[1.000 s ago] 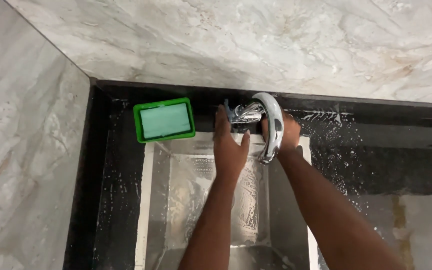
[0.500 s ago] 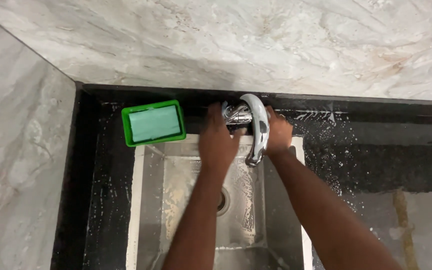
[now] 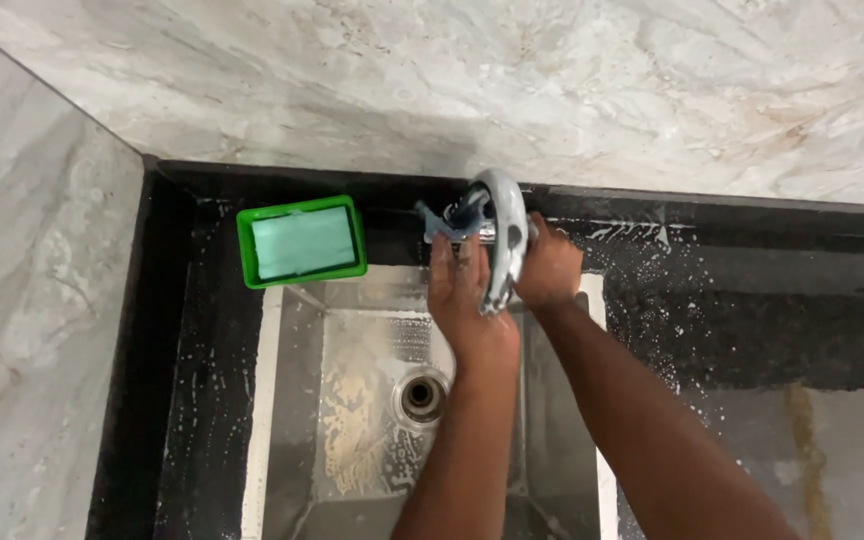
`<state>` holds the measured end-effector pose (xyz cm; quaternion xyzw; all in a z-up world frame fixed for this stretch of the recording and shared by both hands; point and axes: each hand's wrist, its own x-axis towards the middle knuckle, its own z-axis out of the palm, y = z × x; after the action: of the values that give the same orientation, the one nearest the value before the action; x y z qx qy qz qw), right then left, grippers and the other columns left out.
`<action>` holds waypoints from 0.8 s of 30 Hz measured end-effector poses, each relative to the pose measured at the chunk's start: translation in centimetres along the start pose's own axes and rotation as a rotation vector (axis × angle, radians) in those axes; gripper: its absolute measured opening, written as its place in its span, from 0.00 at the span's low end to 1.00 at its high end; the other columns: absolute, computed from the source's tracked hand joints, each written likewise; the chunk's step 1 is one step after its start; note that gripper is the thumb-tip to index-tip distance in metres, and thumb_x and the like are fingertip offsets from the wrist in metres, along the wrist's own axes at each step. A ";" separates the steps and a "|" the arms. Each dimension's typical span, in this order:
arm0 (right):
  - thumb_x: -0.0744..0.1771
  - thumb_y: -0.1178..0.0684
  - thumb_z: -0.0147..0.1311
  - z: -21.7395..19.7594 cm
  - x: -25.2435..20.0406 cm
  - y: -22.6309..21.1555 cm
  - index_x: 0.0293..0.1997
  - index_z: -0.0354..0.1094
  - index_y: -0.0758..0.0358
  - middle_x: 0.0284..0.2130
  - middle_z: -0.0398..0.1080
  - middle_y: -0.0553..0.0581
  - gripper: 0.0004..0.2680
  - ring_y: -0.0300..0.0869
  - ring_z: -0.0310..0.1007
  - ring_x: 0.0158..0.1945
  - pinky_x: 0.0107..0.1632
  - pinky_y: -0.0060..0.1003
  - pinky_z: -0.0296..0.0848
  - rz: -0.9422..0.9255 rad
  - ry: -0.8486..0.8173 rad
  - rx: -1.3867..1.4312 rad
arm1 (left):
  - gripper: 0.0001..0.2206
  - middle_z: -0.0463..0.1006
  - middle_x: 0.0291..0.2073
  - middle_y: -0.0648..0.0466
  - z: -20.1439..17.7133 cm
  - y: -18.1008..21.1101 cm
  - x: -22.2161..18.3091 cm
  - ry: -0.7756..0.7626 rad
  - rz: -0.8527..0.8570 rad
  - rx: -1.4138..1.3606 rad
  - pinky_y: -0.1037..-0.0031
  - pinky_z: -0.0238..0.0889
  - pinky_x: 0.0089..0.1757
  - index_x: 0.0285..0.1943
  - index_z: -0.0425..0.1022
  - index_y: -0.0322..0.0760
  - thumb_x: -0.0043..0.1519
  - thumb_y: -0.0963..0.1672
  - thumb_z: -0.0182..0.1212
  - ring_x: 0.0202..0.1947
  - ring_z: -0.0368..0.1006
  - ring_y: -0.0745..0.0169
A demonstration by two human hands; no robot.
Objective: The person cleans a sink and the surrounding countertop area by scrubbing them with a sponge and soapy water. The person uses both hands to scrub the faucet, then rinses the sponge and faucet under running water.
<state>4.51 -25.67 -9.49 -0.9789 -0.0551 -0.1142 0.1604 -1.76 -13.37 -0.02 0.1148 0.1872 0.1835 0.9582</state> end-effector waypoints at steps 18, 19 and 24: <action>0.61 0.50 0.59 -0.7 0.5 -0.5 0.56 0.68 0.64 0.30 0.76 0.66 0.19 0.60 0.78 0.33 0.35 0.53 0.76 -0.035 -0.025 -0.044 | 0.14 0.71 0.52 0.48 -6.7 3.6 4.8 -0.550 1.068 1.704 0.54 0.65 0.53 0.52 0.78 0.39 0.57 0.36 0.62 0.51 0.68 0.43; 0.61 0.50 0.59 -0.9 0.6 -0.6 0.56 0.68 0.64 0.30 0.76 0.66 0.19 0.60 0.78 0.33 0.35 0.53 0.76 -0.036 -0.023 -0.047 | 0.14 0.71 0.52 0.48 -7.0 3.1 4.7 -0.551 1.068 1.701 0.54 0.65 0.53 0.52 0.78 0.39 0.57 0.36 0.62 0.51 0.68 0.43; 0.63 0.49 0.60 -0.9 0.5 -1.0 0.53 0.70 0.63 0.31 0.76 0.66 0.16 0.60 0.78 0.32 0.34 0.54 0.76 -0.050 0.013 0.001 | 0.24 0.70 0.58 0.47 -7.9 0.8 3.9 -0.646 0.985 1.812 0.54 0.64 0.59 0.69 0.71 0.38 0.60 0.37 0.63 0.60 0.69 0.43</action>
<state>4.64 -24.96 -8.21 -0.9763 -0.0786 -0.1245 0.1584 -1.77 -9.87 -8.15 0.8864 -0.0752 0.3028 0.3419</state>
